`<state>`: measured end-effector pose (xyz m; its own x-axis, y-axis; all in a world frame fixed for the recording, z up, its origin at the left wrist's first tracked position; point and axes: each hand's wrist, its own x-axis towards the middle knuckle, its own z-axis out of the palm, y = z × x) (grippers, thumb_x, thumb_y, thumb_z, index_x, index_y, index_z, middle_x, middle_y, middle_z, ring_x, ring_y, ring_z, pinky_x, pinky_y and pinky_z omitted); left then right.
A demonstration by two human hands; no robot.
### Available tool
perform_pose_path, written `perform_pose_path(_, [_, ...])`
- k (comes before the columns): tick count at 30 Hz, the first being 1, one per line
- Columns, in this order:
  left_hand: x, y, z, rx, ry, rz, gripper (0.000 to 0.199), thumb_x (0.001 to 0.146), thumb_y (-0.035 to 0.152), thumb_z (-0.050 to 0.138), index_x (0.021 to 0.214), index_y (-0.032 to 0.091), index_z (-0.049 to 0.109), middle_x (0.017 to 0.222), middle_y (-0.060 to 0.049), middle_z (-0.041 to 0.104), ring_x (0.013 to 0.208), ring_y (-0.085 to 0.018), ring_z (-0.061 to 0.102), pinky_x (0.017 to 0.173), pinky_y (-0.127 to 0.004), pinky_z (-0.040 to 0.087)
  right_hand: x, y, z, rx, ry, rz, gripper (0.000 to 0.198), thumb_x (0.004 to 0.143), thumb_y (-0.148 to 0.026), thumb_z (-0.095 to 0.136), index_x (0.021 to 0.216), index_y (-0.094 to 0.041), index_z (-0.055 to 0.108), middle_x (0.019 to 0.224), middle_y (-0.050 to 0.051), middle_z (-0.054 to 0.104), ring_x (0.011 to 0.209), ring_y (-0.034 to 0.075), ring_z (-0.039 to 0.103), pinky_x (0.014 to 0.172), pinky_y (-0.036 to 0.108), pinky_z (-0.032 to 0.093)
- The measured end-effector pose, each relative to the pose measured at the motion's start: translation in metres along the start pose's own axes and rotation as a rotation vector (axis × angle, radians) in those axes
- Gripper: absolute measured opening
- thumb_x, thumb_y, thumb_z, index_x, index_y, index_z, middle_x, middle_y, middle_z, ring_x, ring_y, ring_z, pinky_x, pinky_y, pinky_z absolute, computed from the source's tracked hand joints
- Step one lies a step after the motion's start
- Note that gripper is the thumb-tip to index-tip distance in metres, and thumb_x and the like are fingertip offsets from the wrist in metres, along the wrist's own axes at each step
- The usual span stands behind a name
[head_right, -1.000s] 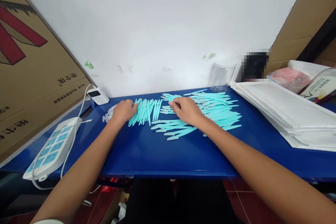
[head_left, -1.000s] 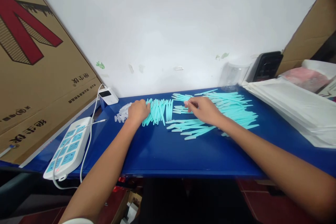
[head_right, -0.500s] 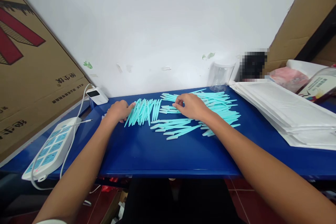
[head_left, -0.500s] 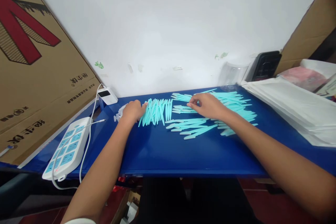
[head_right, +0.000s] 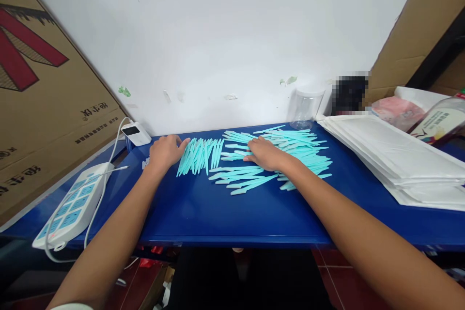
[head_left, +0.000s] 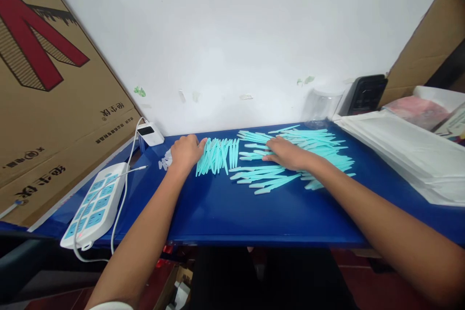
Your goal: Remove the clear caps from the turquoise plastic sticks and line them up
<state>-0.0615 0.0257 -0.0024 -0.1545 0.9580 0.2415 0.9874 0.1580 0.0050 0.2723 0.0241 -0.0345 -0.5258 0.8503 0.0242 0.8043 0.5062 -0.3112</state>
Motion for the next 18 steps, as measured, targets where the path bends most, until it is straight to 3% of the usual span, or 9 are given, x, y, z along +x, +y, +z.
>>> perform_pose_path(2, [-0.002, 0.003, 0.002, -0.032, 0.054, 0.027, 0.053, 0.100, 0.064, 0.047, 0.101, 0.020, 0.076, 0.100, -0.019, 0.077, 0.098, -0.041, 0.072, 0.081, -0.045, 0.053, -0.001, 0.000, -0.001, -0.012, -0.025, -0.008, 0.022, 0.099, -0.039, 0.056, 0.095, -0.018, 0.059, 0.106, 0.018, 0.069, 0.115, 0.037, 0.061, 0.109, 0.048, 0.040])
perform_pose_path(5, [-0.005, 0.008, 0.004, -0.067, 0.122, 0.067, 0.048, 0.099, 0.062, 0.051, 0.102, 0.021, 0.076, 0.093, -0.016, 0.077, 0.093, -0.038, 0.072, 0.077, -0.042, 0.050, -0.003, -0.002, -0.003, -0.006, -0.059, 0.010, 0.019, 0.101, -0.037, 0.052, 0.101, -0.019, 0.057, 0.107, 0.018, 0.068, 0.122, 0.039, 0.058, 0.101, 0.047, 0.044])
perform_pose_path(8, [-0.007, 0.014, 0.007, -0.173, 0.161, 0.151, 0.042, 0.100, 0.058, 0.054, 0.100, 0.022, 0.075, 0.084, -0.010, 0.076, 0.085, -0.032, 0.071, 0.073, -0.036, 0.046, -0.006, -0.006, -0.006, -0.029, -0.052, -0.008, 0.020, 0.104, -0.036, 0.047, 0.091, -0.022, 0.051, 0.101, 0.017, 0.066, 0.110, 0.037, 0.061, 0.095, 0.046, 0.045])
perform_pose_path(13, [-0.019, 0.031, 0.010, -0.501, 0.106, 0.491, 0.047, 0.107, 0.058, 0.043, 0.103, 0.021, 0.072, 0.078, -0.003, 0.072, 0.073, -0.021, 0.066, 0.068, -0.031, 0.040, -0.009, -0.012, -0.011, 0.047, 0.076, -0.010, 0.028, 0.107, -0.042, 0.038, 0.084, -0.026, 0.034, 0.091, 0.012, 0.062, 0.084, 0.029, 0.060, 0.075, 0.039, 0.045])
perform_pose_path(18, [-0.036, 0.048, 0.011, -0.742, -0.007, 0.625, 0.050, 0.110, 0.056, 0.035, 0.090, 0.020, 0.063, 0.071, 0.000, 0.064, 0.063, -0.016, 0.055, 0.065, -0.029, 0.037, -0.011, -0.021, -0.016, 0.307, -0.001, -0.054, 0.029, 0.109, -0.048, 0.038, 0.091, -0.025, 0.038, 0.078, 0.004, 0.061, 0.070, 0.022, 0.059, 0.066, 0.033, 0.044])
